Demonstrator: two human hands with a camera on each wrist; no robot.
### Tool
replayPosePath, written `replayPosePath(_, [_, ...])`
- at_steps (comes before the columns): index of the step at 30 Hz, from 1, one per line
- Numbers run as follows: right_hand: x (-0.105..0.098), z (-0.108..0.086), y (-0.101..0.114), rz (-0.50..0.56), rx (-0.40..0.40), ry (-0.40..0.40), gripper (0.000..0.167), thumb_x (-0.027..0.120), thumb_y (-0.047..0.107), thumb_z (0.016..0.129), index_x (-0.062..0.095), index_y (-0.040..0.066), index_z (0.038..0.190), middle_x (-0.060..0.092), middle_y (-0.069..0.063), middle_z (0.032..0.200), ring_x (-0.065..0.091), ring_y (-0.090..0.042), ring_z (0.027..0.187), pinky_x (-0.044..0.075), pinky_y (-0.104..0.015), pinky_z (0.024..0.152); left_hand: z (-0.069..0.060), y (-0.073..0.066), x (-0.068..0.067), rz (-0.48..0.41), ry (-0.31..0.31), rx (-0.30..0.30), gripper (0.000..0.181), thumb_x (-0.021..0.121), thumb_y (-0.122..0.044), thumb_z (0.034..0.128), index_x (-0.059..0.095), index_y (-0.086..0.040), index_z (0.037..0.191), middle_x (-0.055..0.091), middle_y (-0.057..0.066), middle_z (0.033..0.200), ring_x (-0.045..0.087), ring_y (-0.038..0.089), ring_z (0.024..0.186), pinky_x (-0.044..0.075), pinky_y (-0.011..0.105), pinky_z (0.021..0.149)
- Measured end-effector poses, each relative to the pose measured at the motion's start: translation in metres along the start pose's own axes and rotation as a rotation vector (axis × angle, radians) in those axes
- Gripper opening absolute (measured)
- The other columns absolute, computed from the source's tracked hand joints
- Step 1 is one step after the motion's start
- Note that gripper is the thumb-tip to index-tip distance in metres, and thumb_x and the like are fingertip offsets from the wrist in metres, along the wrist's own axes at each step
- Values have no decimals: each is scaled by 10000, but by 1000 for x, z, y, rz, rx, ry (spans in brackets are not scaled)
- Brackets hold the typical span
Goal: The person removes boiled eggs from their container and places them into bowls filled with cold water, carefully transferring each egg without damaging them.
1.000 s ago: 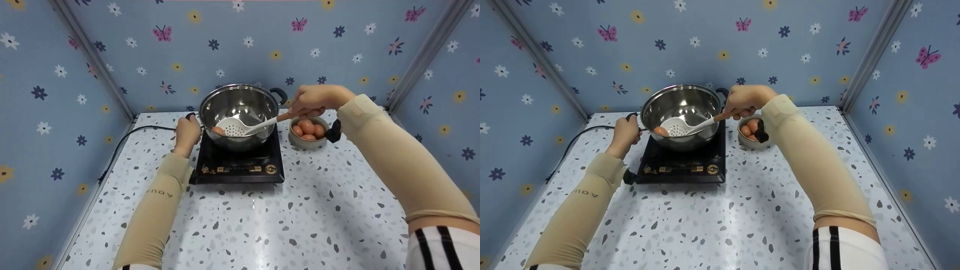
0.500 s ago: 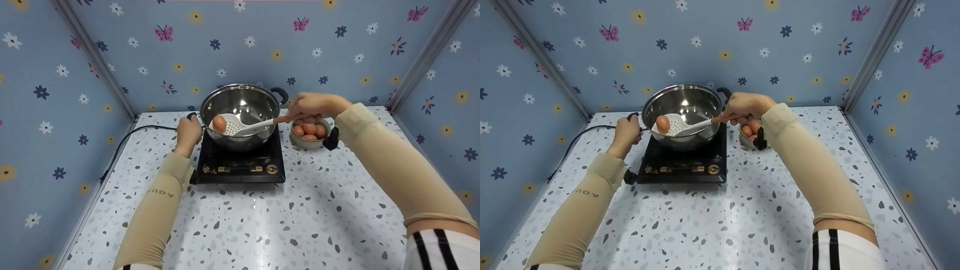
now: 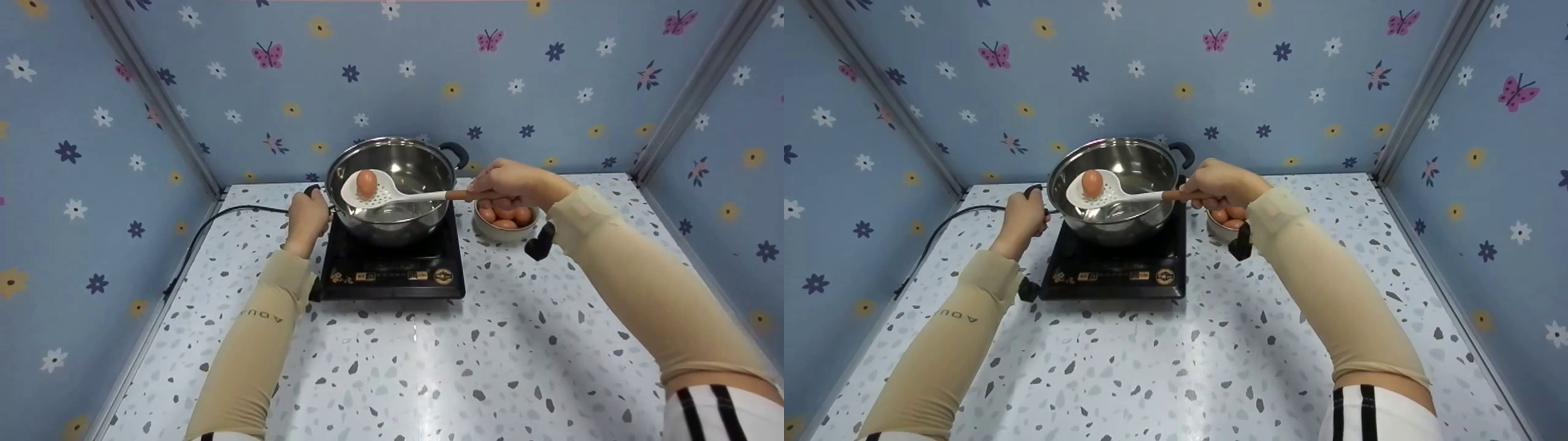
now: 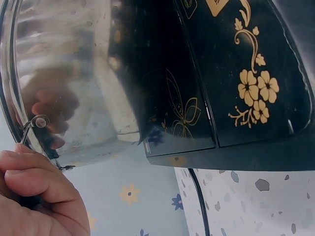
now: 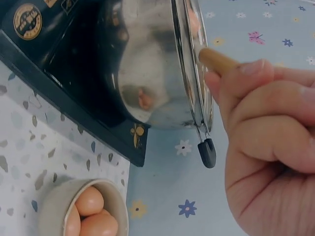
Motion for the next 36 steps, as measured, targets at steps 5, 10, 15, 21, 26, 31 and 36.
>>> replayPosePath(5, [0, -4, -4, 24, 23, -32, 344, 520, 225, 1135, 683, -59, 1239, 625, -57, 604, 459, -169, 370, 383, -313, 385, -2, 0, 0, -23, 27, 14, 380, 287, -273, 1186, 509, 35, 1200, 555, -37, 606, 414, 73, 395, 381, 240, 455])
replayPosePath(10, [-1, -9, -8, 72, 4, -54, 346, 516, 199, 1131, 678, -90, 1228, 632, -63, 614, 436, -151, 369, 371, -292, 376, -3, 1, 0, -16, 26, 14, 389, 292, -283, 1183, 509, 38, 1222, 579, -12, 673, 435, 78, 427, 389, 240, 471])
replayPosePath(15, [0, -15, -12, 138, -14, -49, 354, 486, 170, 1138, 652, -104, 1287, 658, -65, 648, 453, -136, 391, 397, -269, 396, -2, 2, 0, -13, 32, 6, 398, 288, -287, 1182, 510, 40, 1229, 589, -3, 708, 453, 80, 450, 402, 242, 486])
replayPosePath(21, [-4, -22, -13, 161, -76, -94, 295, 540, 128, 1124, 691, -107, 1216, 658, -51, 650, 420, -100, 428, 349, -230, 437, -3, 2, 0, -43, 39, 30, 351, 286, -272, 1183, 492, 11, 1156, 568, -23, 647, 417, 78, 424, 388, 249, 478])
replayPosePath(26, [-17, -31, -17, 116, -101, -176, 246, 585, 153, 1116, 769, -9, 1139, 577, 16, 614, 332, -69, 424, 307, -220, 439, -4, 2, 1, -52, 45, 28, 342, 289, -266, 1182, 493, 7, 1146, 571, -33, 637, 422, 70, 420, 398, 240, 474])
replayPosePath(31, [-29, -41, -22, 101, -90, -225, 229, 609, 173, 1104, 813, 91, 1040, 610, 53, 610, 392, -42, 427, 346, -200, 442, -2, 0, 1, -41, 40, 23, 339, 300, -268, 1179, 505, -9, 1104, 559, -58, 594, 432, 59, 401, 401, 227, 465])
replayPosePath(36, [-38, -51, -25, 122, -95, -231, 235, 599, 162, 1106, 786, 73, 995, 616, 35, 611, 377, -46, 422, 311, -205, 432, -1, -2, -1, -14, 38, 17, 324, 301, -270, 1180, 498, -47, 1051, 548, -71, 586, 443, 57, 408, 407, 225, 475])
Point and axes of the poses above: each hand's wrist, its own z-axis towards the middle knuckle, its own x-axis out of the palm, y = z × x, the point moved 6 cm from there along z, towards the middle knuckle
